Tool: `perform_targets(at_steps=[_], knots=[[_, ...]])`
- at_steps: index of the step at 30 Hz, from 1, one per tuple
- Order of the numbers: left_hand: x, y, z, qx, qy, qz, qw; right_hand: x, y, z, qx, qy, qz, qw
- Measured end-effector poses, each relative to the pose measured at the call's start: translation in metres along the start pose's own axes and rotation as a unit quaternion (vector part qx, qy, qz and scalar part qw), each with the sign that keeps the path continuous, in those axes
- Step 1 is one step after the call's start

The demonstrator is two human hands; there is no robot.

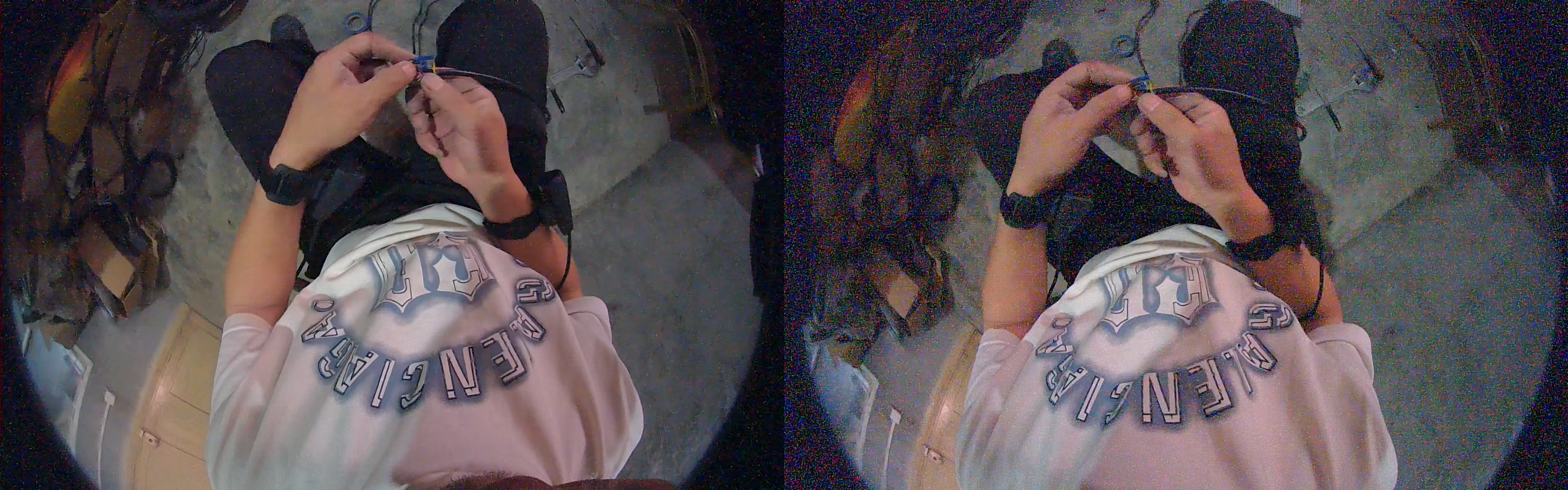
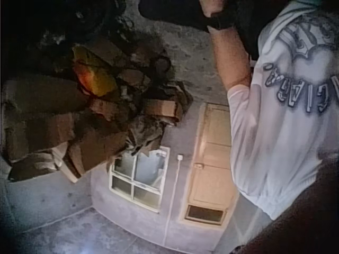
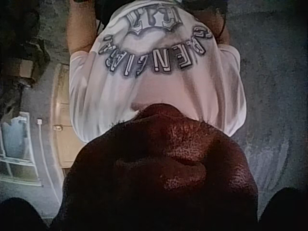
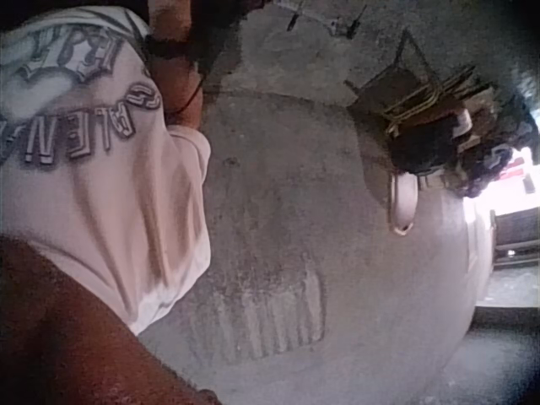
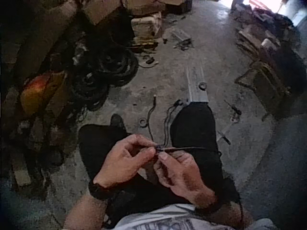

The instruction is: The person is repairing wiring and applying electrical tape to connections.

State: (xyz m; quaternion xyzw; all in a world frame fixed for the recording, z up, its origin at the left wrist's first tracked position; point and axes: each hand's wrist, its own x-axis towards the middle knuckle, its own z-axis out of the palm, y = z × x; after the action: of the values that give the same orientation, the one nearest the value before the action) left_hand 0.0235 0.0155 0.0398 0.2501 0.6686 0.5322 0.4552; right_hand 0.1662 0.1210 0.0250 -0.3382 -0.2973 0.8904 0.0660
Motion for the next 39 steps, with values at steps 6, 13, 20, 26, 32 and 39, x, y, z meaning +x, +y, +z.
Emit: perform_targets(at_steps=[6,13,20,26,32,39], knots=[[-0.025,-0.004,-0.019,0.017,0.019,-0.005,1.0,-0.004,0.035,0.018,0.015,0.007,-0.024,1.0],[-0.048,-0.017,-0.047,-0.016,0.022,-0.048,0.998,-0.01,0.064,0.039,0.013,-0.006,-0.006,1.0],[-0.075,-0.017,-0.072,-0.008,0.01,-0.034,0.999,-0.063,0.001,-0.013,-0.25,-0.245,-0.153,0.924],[-0.114,-0.024,-0.08,0.023,0.023,-0.015,0.999,0.046,0.076,-0.194,-0.24,0.226,-0.155,0.931],[-0.111,-0.01,-0.071,0.031,0.068,0.057,0.996,0.096,0.183,-0.35,-0.468,0.352,0.009,0.811],[-0.121,-0.013,-0.072,0.075,0.094,-0.009,0.993,0.105,0.227,-0.36,-0.609,0.341,-0.021,0.716]])
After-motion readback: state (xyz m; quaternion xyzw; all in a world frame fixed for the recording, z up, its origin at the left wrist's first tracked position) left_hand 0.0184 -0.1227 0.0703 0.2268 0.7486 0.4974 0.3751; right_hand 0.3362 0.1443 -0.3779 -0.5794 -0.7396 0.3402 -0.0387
